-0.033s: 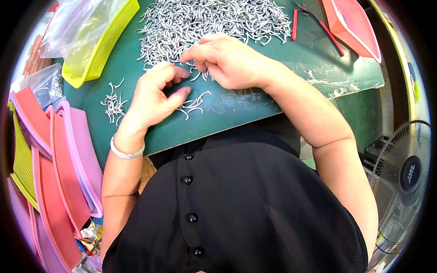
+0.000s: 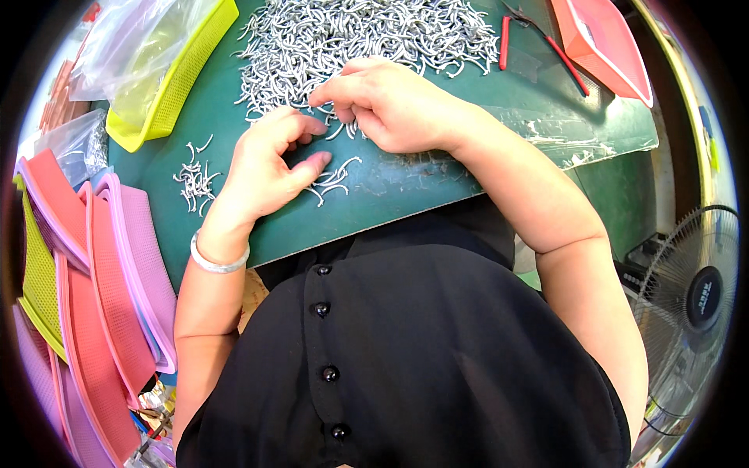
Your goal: The person sits at a green workbench and sorts small silver metal hooks by hand. They pick up individual hooks from a large pile, inspect them, and place them into a smaller, organized pile on the table. The process is repetitive and involves fine motor manipulation of the small metal pieces.
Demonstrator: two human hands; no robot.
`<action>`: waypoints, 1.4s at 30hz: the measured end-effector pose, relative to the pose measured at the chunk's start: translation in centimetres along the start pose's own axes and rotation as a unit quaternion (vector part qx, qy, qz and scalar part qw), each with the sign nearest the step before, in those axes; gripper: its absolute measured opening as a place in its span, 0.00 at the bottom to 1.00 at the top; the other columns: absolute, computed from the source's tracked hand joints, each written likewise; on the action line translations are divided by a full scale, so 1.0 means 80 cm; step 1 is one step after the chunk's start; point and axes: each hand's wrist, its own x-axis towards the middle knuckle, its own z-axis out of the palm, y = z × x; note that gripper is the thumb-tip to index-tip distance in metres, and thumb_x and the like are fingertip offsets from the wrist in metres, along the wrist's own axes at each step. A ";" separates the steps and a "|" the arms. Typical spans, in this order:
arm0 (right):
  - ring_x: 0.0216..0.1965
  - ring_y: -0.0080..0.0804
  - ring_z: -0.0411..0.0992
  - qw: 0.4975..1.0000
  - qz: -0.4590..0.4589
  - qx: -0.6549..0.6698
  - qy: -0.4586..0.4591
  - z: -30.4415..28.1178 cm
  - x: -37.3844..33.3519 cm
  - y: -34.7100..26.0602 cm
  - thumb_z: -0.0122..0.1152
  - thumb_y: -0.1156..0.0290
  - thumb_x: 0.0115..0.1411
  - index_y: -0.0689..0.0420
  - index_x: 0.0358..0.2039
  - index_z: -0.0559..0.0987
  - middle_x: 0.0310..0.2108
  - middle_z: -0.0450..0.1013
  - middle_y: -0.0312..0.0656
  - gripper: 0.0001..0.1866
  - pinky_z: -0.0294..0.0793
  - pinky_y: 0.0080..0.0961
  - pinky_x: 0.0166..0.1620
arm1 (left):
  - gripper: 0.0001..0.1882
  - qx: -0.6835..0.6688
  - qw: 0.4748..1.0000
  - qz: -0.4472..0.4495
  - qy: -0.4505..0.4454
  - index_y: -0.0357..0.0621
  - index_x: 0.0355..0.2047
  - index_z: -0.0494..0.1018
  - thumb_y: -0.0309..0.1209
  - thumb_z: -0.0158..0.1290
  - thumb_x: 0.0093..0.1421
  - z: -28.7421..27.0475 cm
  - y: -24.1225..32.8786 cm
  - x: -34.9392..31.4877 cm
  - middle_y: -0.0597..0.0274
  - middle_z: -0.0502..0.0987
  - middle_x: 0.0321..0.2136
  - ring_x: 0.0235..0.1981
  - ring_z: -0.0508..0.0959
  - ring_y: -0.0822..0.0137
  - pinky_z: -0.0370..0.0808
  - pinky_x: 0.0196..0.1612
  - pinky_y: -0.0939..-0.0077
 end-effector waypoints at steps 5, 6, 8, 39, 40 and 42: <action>0.36 0.38 0.71 1.000 0.000 -0.001 -0.002 -0.001 0.001 0.001 0.49 0.87 0.46 0.59 0.47 0.77 0.26 0.74 0.38 0.25 0.72 0.34 0.42 | 0.08 0.036 0.999 -0.019 0.008 0.45 0.31 0.78 0.29 0.61 0.49 0.008 0.005 0.002 0.63 0.73 0.27 0.32 0.76 0.59 0.74 0.35 0.65; 0.36 0.37 0.71 1.000 0.000 -0.001 -0.002 -0.001 0.001 0.000 0.50 0.87 0.46 0.59 0.47 0.77 0.26 0.74 0.38 0.25 0.72 0.34 0.42 | 0.07 0.033 0.999 -0.022 0.012 0.46 0.30 0.78 0.29 0.61 0.50 0.009 0.004 0.001 0.63 0.73 0.27 0.32 0.76 0.59 0.74 0.35 0.65; 0.36 0.37 0.71 1.000 0.000 0.000 0.000 -0.001 0.000 0.000 0.50 0.87 0.45 0.59 0.47 0.77 0.27 0.74 0.38 0.25 0.72 0.34 0.42 | 0.05 0.043 0.999 0.002 0.028 0.45 0.28 0.78 0.27 0.60 0.50 0.012 0.000 0.002 0.63 0.73 0.26 0.32 0.76 0.59 0.74 0.34 0.65; 0.39 0.37 0.69 0.998 -0.047 -0.041 -0.032 0.010 0.001 -0.014 0.61 0.79 0.48 0.55 0.50 0.75 0.29 0.71 0.35 0.25 0.67 0.34 0.47 | 0.09 0.008 1.000 0.013 0.013 0.37 0.29 0.76 0.19 0.61 0.45 -0.001 0.001 -0.007 0.61 0.72 0.25 0.26 0.75 0.66 0.73 0.30 0.75; 0.39 0.37 0.69 0.997 -0.044 -0.043 -0.036 0.009 0.001 -0.015 0.61 0.79 0.48 0.55 0.50 0.75 0.29 0.71 0.34 0.25 0.67 0.34 0.47 | 0.09 0.005 1.000 0.006 0.010 0.38 0.29 0.76 0.21 0.61 0.44 -0.002 0.001 -0.007 0.61 0.72 0.25 0.27 0.75 0.64 0.73 0.31 0.72; 0.39 0.37 0.69 0.997 -0.049 -0.047 -0.029 0.010 0.001 -0.014 0.61 0.79 0.47 0.55 0.51 0.75 0.29 0.71 0.34 0.26 0.67 0.35 0.47 | 0.10 0.001 1.000 -0.007 0.003 0.41 0.28 0.76 0.24 0.62 0.44 -0.003 0.001 -0.006 0.61 0.72 0.24 0.29 0.76 0.60 0.74 0.32 0.67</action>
